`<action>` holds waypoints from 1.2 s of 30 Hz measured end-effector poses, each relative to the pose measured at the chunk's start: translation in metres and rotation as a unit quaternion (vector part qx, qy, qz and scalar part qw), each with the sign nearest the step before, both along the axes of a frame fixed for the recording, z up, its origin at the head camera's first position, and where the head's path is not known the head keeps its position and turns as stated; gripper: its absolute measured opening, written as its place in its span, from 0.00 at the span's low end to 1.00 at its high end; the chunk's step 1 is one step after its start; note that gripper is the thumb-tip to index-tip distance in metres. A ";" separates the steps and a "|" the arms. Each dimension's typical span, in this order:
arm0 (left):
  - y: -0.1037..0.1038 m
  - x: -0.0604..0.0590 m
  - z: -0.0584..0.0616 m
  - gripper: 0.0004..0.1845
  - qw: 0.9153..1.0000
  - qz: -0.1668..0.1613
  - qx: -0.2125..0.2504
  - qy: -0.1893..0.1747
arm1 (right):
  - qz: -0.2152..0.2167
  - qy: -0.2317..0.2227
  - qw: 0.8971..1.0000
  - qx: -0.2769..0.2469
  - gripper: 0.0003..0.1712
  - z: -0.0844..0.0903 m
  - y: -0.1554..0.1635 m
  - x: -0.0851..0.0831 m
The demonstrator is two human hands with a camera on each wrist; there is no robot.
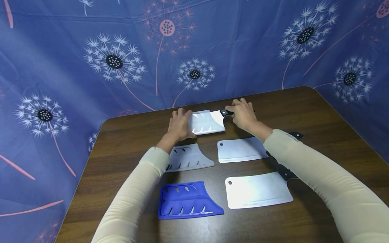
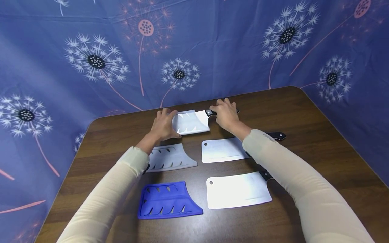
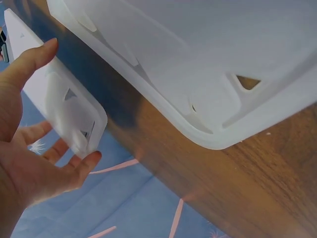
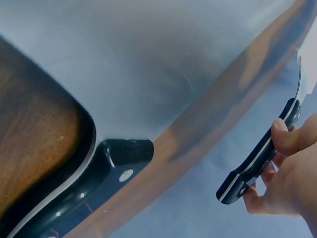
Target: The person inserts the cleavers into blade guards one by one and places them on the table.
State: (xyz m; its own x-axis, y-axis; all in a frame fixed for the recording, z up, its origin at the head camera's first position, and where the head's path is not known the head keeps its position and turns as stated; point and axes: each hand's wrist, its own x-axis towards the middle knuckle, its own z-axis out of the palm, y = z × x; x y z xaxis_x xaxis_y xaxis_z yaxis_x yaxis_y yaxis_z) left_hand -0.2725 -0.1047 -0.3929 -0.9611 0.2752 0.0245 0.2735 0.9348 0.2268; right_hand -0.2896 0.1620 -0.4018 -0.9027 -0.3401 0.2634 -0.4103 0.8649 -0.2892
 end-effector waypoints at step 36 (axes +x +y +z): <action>0.000 -0.017 -0.004 0.56 0.983 0.019 -0.005 -0.181 | -0.005 -0.114 0.992 0.058 0.31 -0.023 -0.010 -0.014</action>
State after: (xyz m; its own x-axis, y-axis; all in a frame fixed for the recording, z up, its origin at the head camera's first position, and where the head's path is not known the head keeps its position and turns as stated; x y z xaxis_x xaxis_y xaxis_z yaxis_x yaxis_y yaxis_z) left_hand -0.2890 -0.1051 -0.3967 -0.9161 0.2381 -0.3227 0.1421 0.9452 0.2940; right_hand -0.3035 0.1524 -0.4248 -0.9382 -0.3459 0.0112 -0.3357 0.9017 -0.2725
